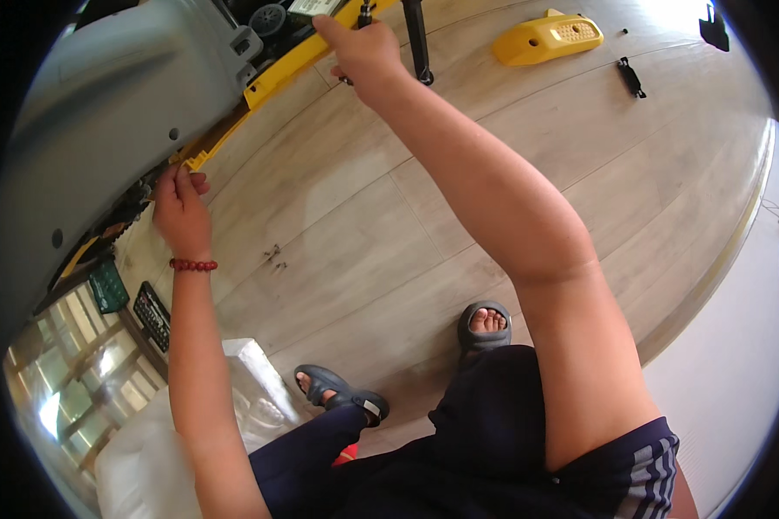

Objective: The person removes screws from a scooter using a screwdriver, then detaches plastic body panels by hand and places them onto the floor.

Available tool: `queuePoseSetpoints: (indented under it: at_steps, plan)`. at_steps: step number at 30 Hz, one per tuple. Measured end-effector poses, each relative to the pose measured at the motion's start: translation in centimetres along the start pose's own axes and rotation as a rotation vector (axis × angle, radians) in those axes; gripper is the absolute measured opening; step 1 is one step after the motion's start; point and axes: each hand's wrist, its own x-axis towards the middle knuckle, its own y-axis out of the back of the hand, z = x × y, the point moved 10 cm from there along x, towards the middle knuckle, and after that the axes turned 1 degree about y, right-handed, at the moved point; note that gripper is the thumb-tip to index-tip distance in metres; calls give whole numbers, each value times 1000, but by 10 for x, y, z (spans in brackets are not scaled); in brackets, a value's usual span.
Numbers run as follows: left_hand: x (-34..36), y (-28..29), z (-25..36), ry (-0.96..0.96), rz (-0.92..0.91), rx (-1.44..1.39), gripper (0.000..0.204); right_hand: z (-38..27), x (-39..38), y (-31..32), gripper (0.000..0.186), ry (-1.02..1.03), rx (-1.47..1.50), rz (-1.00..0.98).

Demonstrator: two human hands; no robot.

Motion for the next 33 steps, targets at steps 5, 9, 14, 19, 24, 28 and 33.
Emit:
queuePoseSetpoints:
  at_steps: [5, 9, 14, 19, 24, 28, 33]
  plan:
    - [2, 0, 7, 26, 2, 68, 21, 9, 12, 1, 41, -116, 236, -45]
    - [3, 5, -2, 53, 27, 45, 20, 0, 3, -5, 32, -67, 470, -8]
    - [1, -2, -2, 80, 17, -6, 18, 34, 32, -1, 21, -198, 459, -142]
    - [-4, 2, 2, 84, 0, 1, 20, 32, 20, 1, 19, -131, 481, -100]
    - [-6, 0, -4, 149, 5, -64, 21, 39, 22, 3, 17, -122, 525, -114]
    - [-8, -5, 0, 197, -40, -85, 23, 38, 21, 3, 15, -108, 572, -134]
    - [-13, 3, 17, 264, 20, -140, 22, 40, 18, 2, 16, -135, 584, -97]
